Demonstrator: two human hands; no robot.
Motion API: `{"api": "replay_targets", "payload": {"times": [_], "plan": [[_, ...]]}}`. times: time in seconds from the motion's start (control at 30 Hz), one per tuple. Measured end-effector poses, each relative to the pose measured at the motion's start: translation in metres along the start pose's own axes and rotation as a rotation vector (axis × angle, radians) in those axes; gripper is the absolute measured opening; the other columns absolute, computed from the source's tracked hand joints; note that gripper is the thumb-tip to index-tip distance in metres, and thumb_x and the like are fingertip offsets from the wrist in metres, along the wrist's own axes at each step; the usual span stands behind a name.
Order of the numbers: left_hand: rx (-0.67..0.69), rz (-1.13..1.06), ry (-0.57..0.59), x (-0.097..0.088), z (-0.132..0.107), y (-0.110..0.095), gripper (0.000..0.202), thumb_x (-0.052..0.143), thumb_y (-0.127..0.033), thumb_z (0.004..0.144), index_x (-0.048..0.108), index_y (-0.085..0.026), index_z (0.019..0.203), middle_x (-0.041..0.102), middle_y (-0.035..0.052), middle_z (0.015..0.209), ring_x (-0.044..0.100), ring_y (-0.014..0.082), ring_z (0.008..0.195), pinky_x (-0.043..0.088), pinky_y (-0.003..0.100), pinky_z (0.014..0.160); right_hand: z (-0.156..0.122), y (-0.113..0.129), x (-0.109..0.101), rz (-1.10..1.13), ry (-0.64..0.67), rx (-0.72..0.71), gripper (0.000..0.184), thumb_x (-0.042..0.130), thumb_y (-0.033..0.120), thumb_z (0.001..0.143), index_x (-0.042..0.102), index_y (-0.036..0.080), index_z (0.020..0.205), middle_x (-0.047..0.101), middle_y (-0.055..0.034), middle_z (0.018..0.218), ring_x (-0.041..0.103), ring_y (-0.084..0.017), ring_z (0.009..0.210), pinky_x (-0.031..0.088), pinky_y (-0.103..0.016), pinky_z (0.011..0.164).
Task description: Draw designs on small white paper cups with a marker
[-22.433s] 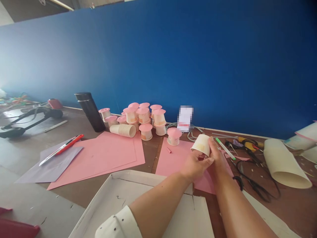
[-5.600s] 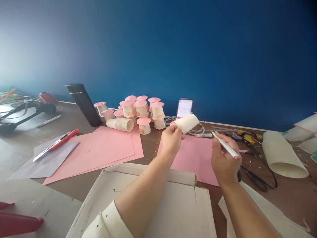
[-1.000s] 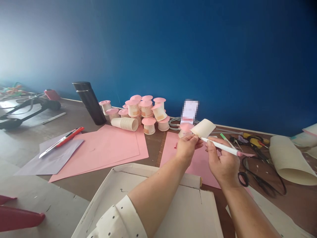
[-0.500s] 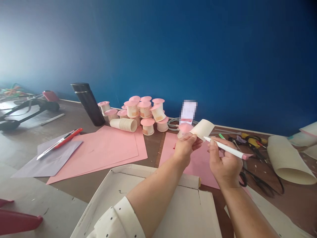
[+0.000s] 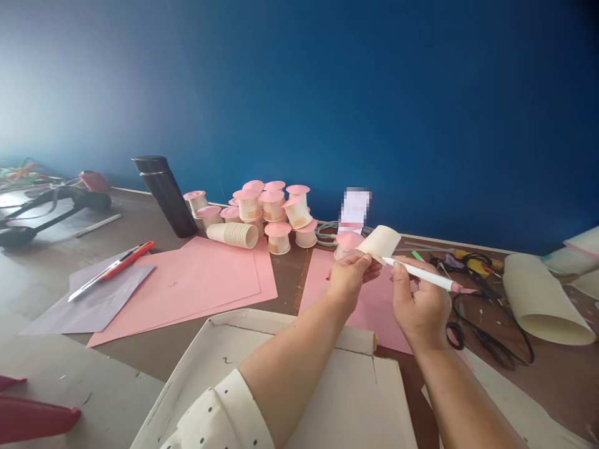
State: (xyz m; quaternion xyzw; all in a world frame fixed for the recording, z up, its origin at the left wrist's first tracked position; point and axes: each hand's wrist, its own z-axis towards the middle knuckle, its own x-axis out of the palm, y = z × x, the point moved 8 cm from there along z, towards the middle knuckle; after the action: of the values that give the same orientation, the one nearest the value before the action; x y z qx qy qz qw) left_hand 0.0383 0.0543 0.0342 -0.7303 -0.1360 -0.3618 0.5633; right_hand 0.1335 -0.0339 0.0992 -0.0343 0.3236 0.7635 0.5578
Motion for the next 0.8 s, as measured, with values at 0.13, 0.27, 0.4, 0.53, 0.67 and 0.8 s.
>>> {"api": "replay_targets", "payload": {"times": [0.13, 0.27, 0.4, 0.53, 0.67, 0.8], "plan": [[-0.011, -0.028, -0.011, -0.002, 0.001, 0.001, 0.011, 0.064, -0.021, 0.076, 0.063, -0.009, 0.074, 0.061, 0.0062, 0.073, 0.061, 0.0132, 0.072, 0.047, 0.038, 0.089, 0.000, 0.001, 0.006, 0.031, 0.061, -0.011, 0.021, 0.051, 0.032, 0.086, 0.062, 0.018, 0.097, 0.067, -0.0054, 0.083, 0.063, -0.015, 0.069, 0.049, -0.027, 0.068], [-0.035, -0.096, 0.031, 0.001, -0.001, 0.001, 0.010, 0.064, -0.020, 0.076, 0.061, -0.011, 0.076, 0.061, 0.0051, 0.073, 0.061, 0.0120, 0.071, 0.046, 0.036, 0.090, -0.001, 0.001, 0.001, 0.035, -0.018, -0.029, 0.021, 0.052, 0.030, 0.085, 0.062, 0.017, 0.099, 0.067, -0.0073, 0.090, 0.063, -0.016, 0.071, 0.050, -0.030, 0.071], [-0.060, -0.160, 0.056, 0.003, -0.002, 0.001, 0.008, 0.061, -0.019, 0.078, 0.060, -0.011, 0.080, 0.063, 0.0057, 0.077, 0.062, 0.0121, 0.073, 0.046, 0.035, 0.091, -0.003, -0.005, -0.003, 0.092, -0.076, -0.006, 0.024, 0.054, 0.028, 0.084, 0.060, 0.016, 0.104, 0.065, -0.0088, 0.095, 0.063, -0.016, 0.071, 0.051, -0.031, 0.068], [-0.075, -0.174, 0.047, 0.002, -0.002, 0.003, 0.006, 0.058, -0.017, 0.079, 0.059, -0.011, 0.079, 0.062, 0.0050, 0.075, 0.062, 0.0116, 0.072, 0.046, 0.034, 0.091, -0.004, -0.002, -0.006, 0.122, -0.094, -0.018, 0.025, 0.056, 0.027, 0.083, 0.059, 0.016, 0.105, 0.065, -0.0090, 0.094, 0.062, -0.015, 0.070, 0.051, -0.031, 0.067], [-0.058, -0.159, 0.066, 0.003, -0.001, 0.003, 0.006, 0.060, -0.018, 0.078, 0.060, -0.012, 0.077, 0.062, 0.0043, 0.074, 0.061, 0.0108, 0.072, 0.045, 0.034, 0.092, -0.002, 0.008, -0.006, 0.071, -0.077, -0.059, 0.019, 0.055, 0.027, 0.084, 0.062, 0.017, 0.099, 0.066, -0.0071, 0.089, 0.062, -0.016, 0.072, 0.050, -0.031, 0.071], [-0.051, -0.110, 0.096, 0.005, 0.000, 0.004, 0.009, 0.062, -0.020, 0.077, 0.062, -0.010, 0.075, 0.062, 0.0051, 0.076, 0.060, 0.0108, 0.072, 0.044, 0.035, 0.094, -0.001, 0.011, -0.004, 0.032, -0.050, -0.078, 0.019, 0.053, 0.029, 0.085, 0.062, 0.017, 0.097, 0.067, -0.0071, 0.090, 0.062, -0.017, 0.078, 0.049, -0.030, 0.074]]}}
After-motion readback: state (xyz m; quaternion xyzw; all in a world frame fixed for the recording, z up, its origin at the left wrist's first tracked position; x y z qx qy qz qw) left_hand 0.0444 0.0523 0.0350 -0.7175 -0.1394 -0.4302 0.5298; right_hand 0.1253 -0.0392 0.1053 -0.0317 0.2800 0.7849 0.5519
